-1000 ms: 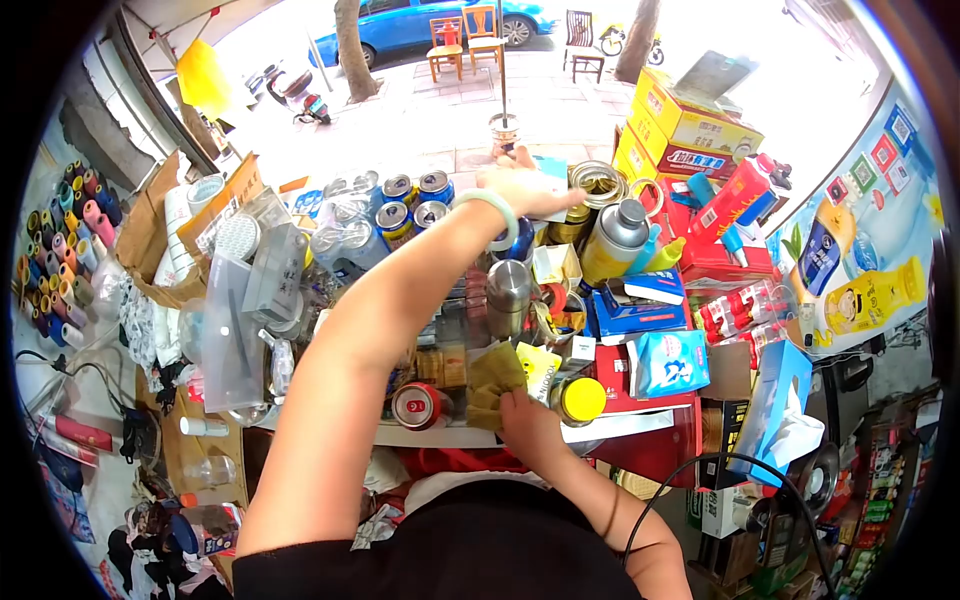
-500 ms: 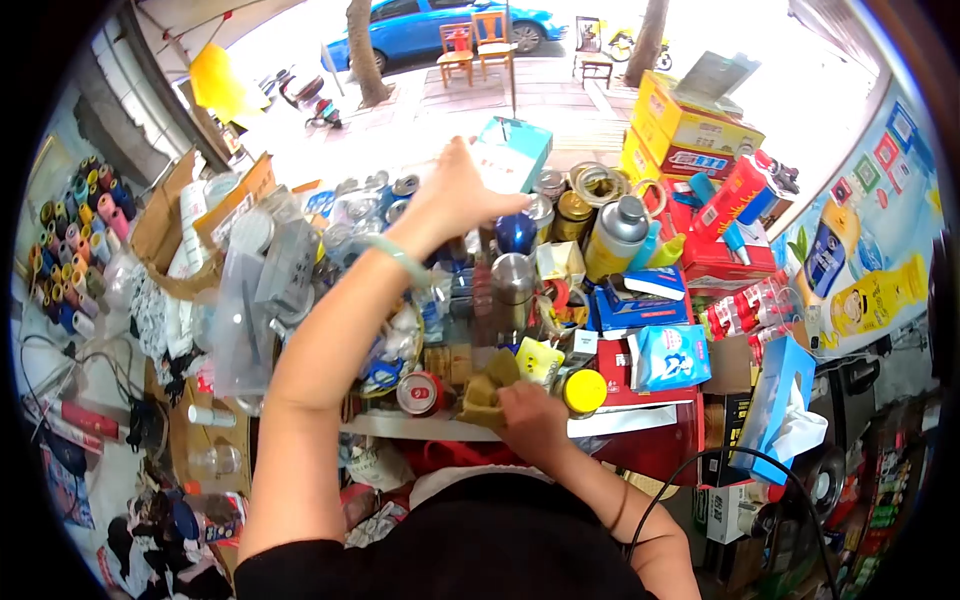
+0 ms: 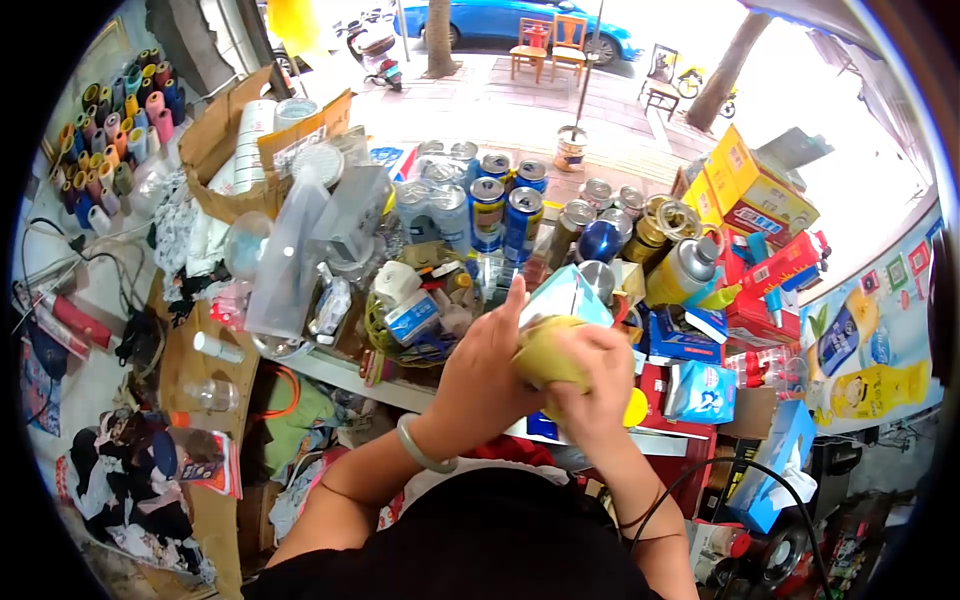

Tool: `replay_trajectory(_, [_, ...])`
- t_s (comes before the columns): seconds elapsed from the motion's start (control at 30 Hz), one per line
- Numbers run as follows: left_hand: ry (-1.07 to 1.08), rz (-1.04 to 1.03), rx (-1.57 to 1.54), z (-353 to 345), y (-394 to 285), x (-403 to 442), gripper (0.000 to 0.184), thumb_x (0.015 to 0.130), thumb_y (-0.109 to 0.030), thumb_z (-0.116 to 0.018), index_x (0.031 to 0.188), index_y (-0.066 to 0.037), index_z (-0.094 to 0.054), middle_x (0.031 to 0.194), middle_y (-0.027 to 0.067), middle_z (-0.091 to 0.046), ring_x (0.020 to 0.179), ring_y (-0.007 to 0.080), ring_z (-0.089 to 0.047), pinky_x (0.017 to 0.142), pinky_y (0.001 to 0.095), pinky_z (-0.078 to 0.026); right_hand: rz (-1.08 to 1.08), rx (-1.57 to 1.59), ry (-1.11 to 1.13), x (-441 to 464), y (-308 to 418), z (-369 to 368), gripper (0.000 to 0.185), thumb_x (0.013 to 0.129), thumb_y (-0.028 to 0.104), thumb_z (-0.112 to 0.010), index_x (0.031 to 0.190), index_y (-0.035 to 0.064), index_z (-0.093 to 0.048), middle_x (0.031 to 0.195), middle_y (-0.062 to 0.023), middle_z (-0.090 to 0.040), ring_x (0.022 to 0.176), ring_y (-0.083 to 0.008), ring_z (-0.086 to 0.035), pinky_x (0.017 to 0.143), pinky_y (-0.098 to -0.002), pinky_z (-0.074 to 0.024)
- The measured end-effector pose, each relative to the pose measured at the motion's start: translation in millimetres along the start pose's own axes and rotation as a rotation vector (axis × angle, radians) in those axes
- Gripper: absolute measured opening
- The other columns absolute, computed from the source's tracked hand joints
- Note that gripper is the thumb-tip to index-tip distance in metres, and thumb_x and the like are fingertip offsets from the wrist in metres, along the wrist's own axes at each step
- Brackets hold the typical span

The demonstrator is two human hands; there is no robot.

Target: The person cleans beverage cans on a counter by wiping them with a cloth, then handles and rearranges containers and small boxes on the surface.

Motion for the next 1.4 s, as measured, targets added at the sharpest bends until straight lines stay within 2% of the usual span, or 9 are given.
replay_trajectory(0.07, [-0.034, -0.059, 0.004, 2, -5, -6, 0.119, 0.065, -0.026, -0.088, 0.154, 0.002, -0.014, 0.137, 0.0222, -0.052, 0.120, 0.0397, -0.055, 0.101, 0.0437, -0.045, 0.039, -0.152, 0.056, 4, 16, -14, 0.045, 0.067, 0.009, -0.078, 0.111, 0.0167, -0.071, 0.101, -0.0068, -0.062, 0.090, -0.0284, -0.063, 0.075, -0.0393, -0.0516])
replay_trajectory(0.37, [0.020, 0.051, 0.007, 37, 19, -41, 0.115, 0.062, -0.022, -0.086, 0.153, 0.001, -0.020, 0.134, 0.0207, -0.054, 0.121, 0.0352, -0.057, 0.101, 0.0428, -0.047, -0.229, -0.408, 0.094, 8, -33, -5, 0.030, 0.078, 0.015, -0.074, 0.106, 0.0131, -0.065, 0.096, -0.0065, -0.060, 0.083, -0.0256, -0.063, 0.066, -0.0373, -0.0512])
replay_trajectory(0.67, [-0.248, 0.300, 0.089, 68, 120, -47, 0.107, 0.067, -0.022, -0.082, 0.149, 0.011, -0.022, 0.124, 0.0260, -0.052, 0.114, 0.0397, -0.049, 0.102, 0.0474, -0.038, 0.039, -0.663, 0.598, -60, -53, -89, 0.019, 0.075, 0.014, -0.065, 0.093, 0.0131, -0.065, 0.089, -0.0016, -0.056, 0.081, -0.0182, -0.060, 0.058, -0.0306, -0.0507])
replay_trajectory(0.73, [-0.263, 0.315, 0.102, 63, 135, -49, 0.107, 0.067, -0.022, -0.083, 0.149, 0.011, -0.022, 0.124, 0.0257, -0.052, 0.114, 0.0397, -0.049, 0.103, 0.0471, -0.037, 0.027, -0.795, 0.720, -66, -66, -101, 0.027, 0.077, 0.029, -0.072, 0.098, 0.0135, -0.064, 0.090, -0.0025, -0.058, 0.081, -0.0203, -0.062, 0.059, -0.0342, -0.0523])
replay_trajectory(0.83, [-0.275, 0.356, 0.129, 60, 148, -52, 0.107, 0.068, -0.022, -0.083, 0.150, 0.010, -0.021, 0.123, 0.0253, -0.052, 0.116, 0.0399, -0.048, 0.104, 0.0465, -0.036, 0.026, -0.703, 0.667, -33, -56, -78, 0.028, 0.077, 0.032, -0.072, 0.097, 0.0128, -0.065, 0.090, -0.0026, -0.059, 0.080, -0.0211, -0.062, 0.059, -0.0352, -0.0524])
replay_trajectory(1.0, [-0.355, 0.358, 0.150, 68, 154, -62, 0.105, 0.069, -0.020, -0.082, 0.151, 0.008, -0.022, 0.125, 0.0256, -0.051, 0.114, 0.0405, -0.048, 0.103, 0.0473, -0.036, -0.253, -0.546, 0.472, 92, -95, 9, 0.023, 0.087, 0.036, -0.069, 0.089, 0.0134, -0.073, 0.087, -0.0080, -0.070, 0.089, -0.0298, -0.065, 0.075, -0.0424, -0.0524])
replay_trajectory(1.1, [-0.403, 0.335, 0.129, 73, 156, -71, 0.106, 0.070, -0.020, -0.082, 0.152, 0.006, -0.021, 0.126, 0.0245, -0.049, 0.114, 0.0398, -0.047, 0.102, 0.0478, -0.037, -0.508, -0.419, 0.428, 131, -206, 40, 0.034, 0.088, 0.041, -0.063, 0.096, 0.0102, -0.075, 0.094, -0.0154, -0.072, 0.090, -0.0344, -0.067, 0.082, -0.0442, -0.0533])
replay_trajectory(1.23, [-0.407, 0.368, 0.137, 83, 155, -85, 0.105, 0.072, -0.022, -0.081, 0.153, 0.003, -0.021, 0.122, 0.0209, -0.048, 0.113, 0.0369, -0.048, 0.101, 0.0455, -0.038, -0.487, -1.086, 0.631, 147, -266, 46, 0.051, 0.081, 0.051, -0.065, 0.108, 0.0095, -0.074, 0.115, -0.0142, -0.069, 0.110, -0.0313, -0.063, 0.100, -0.0414, -0.0452])
replay_trajectory(1.4, [-0.418, 0.445, 0.009, 93, 160, -106, 0.105, 0.073, -0.022, -0.082, 0.154, 0.001, -0.020, 0.138, 0.0218, -0.043, 0.125, 0.0355, -0.046, 0.108, 0.0442, -0.035, -0.563, -1.225, 0.797, 146, -301, 19, 0.049, 0.075, 0.048, -0.069, 0.106, 0.0104, -0.075, 0.120, -0.0128, -0.068, 0.119, -0.0285, -0.058, 0.100, -0.0431, -0.0438])
Point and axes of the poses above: each hand's wrist, its own x-axis towards the middle knuckle, its own z-axis out of the back of the hand, y = z × x, the point moved 10 cm from there along x, towards the middle knuckle
